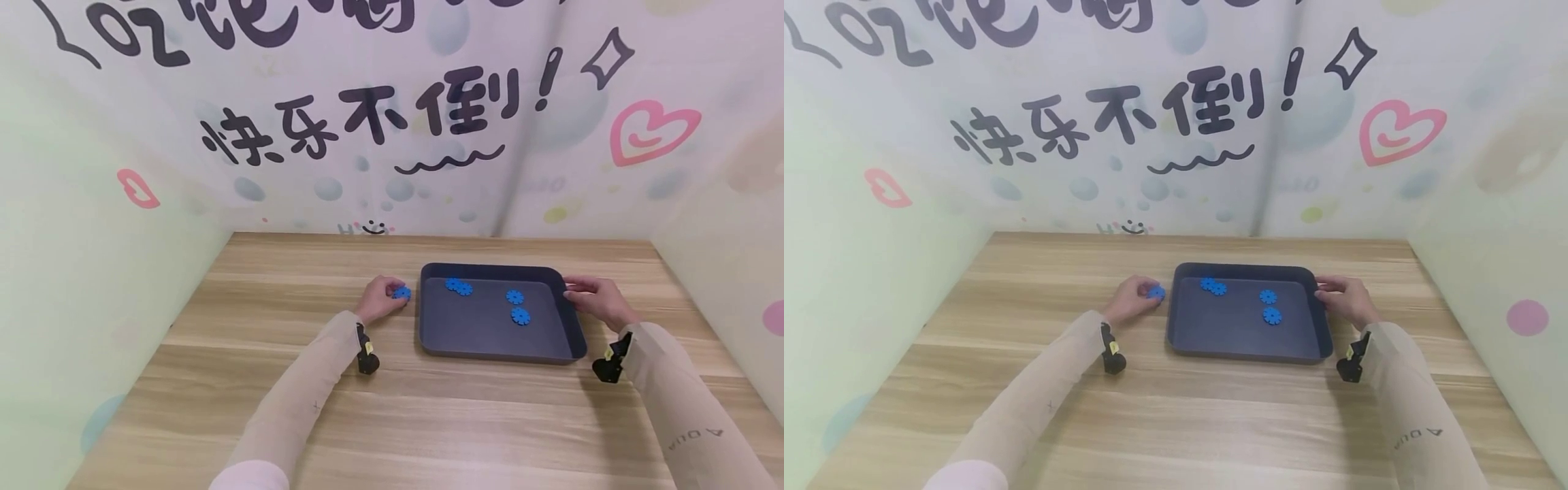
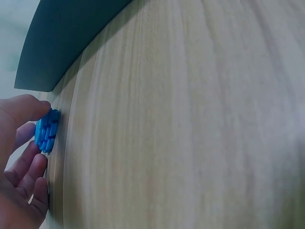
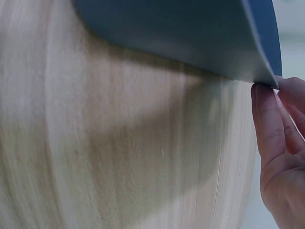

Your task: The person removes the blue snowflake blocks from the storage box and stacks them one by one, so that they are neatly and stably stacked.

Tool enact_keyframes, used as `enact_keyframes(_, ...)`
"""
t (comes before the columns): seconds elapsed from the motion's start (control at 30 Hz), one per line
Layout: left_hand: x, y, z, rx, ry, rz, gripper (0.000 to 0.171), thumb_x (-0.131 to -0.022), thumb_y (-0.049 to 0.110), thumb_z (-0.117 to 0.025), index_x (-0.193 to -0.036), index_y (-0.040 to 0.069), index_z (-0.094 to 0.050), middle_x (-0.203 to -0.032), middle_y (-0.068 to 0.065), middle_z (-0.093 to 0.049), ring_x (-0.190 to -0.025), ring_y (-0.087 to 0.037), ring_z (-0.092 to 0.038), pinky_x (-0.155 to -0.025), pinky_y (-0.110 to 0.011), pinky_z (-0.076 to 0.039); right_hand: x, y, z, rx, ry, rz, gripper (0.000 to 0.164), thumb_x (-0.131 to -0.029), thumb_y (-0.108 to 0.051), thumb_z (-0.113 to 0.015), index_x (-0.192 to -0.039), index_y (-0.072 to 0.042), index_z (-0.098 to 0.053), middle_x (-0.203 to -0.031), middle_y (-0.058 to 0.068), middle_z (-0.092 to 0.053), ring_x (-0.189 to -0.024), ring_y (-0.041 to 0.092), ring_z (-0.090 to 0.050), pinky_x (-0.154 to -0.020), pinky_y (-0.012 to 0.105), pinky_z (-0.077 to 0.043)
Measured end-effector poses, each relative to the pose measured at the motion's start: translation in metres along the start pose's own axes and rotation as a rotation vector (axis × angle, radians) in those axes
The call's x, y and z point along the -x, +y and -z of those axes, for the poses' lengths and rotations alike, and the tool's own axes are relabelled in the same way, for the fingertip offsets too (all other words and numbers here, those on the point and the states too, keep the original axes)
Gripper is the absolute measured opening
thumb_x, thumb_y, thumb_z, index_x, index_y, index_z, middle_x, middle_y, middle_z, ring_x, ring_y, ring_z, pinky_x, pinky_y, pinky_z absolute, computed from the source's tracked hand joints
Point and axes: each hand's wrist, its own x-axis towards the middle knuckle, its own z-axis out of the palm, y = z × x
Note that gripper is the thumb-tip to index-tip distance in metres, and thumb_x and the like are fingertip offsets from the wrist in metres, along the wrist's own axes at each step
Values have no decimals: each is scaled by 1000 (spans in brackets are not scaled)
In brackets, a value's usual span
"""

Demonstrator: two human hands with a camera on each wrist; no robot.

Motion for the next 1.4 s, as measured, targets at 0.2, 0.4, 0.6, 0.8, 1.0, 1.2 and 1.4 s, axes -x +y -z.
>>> enact_keyframes(0.2, 1, 6, 0, -33, -8, 18, 38, -73, 13, -70, -108, 1, -60, -100, -11, -56, -90, -21, -50, -79, -31, -42, 0, 1, 0, -1, -1, -5, 50, -88, -12, -55, -129, 10, -36, -116, 32, -46, -79, -3, -54, -73, 23, -49)
enact_keyframes(0.4, 3, 8, -2, -77, 1, 21, 39, -74, 16, -71, -109, 3, -61, -102, -11, -57, -94, -22, -50, -82, -33, -41, 1, 3, 0, -22, -7, 22, 50, -87, -9, -55, -128, 11, -36, -110, 28, -50, -78, -3, -54, -71, 21, -49)
enact_keyframes(0.6, 2, 7, -4, -83, 6, 19, 36, -74, 15, -70, -108, 4, -62, -102, -10, -57, -94, -22, -50, -84, -34, -41, 1, 2, 0, -21, -5, 31, 50, -87, -9, -55, -128, 11, -36, -111, 29, -49, -78, -4, -54, -71, 21, -49)
enact_keyframes(0.8, 3, 8, -3, -46, 10, 35, 35, -74, 12, -70, -107, 3, -62, -102, -11, -56, -94, -23, -50, -84, -34, -41, 0, 2, 1, -8, 0, 22, 50, -87, -10, -55, -128, 10, -36, -113, 30, -48, -78, -4, -54, -71, 22, -49)
enact_keyframes(1.0, 3, 7, -2, -23, 9, 36, 35, -74, 10, -69, -108, 1, -61, -105, -12, -55, -97, -23, -51, -86, -35, -40, 0, 2, 1, -3, -3, 9, 50, -87, -11, -55, -129, 10, -36, -115, 31, -47, -78, -4, -54, -72, 23, -49)
enact_keyframes(1.2, 2, 3, -2, 11, 2, 28, 39, -74, 11, -70, -110, 1, -59, -107, -13, -54, -98, -24, -52, -85, -35, -42, 0, 1, 1, -9, -6, 8, 50, -87, -11, -55, -129, 10, -36, -115, 31, -46, -78, -4, -54, -72, 23, -49)
enact_keyframes(1.4, 2, 1, -1, 54, -8, 10, 42, -73, 10, -71, -112, -1, -57, -104, -13, -53, -96, -25, -51, -83, -34, -43, 0, 1, 1, -8, -8, 2, 50, -88, -11, -55, -129, 10, -35, -115, 31, -46, -79, -4, -54, -73, 24, -49)
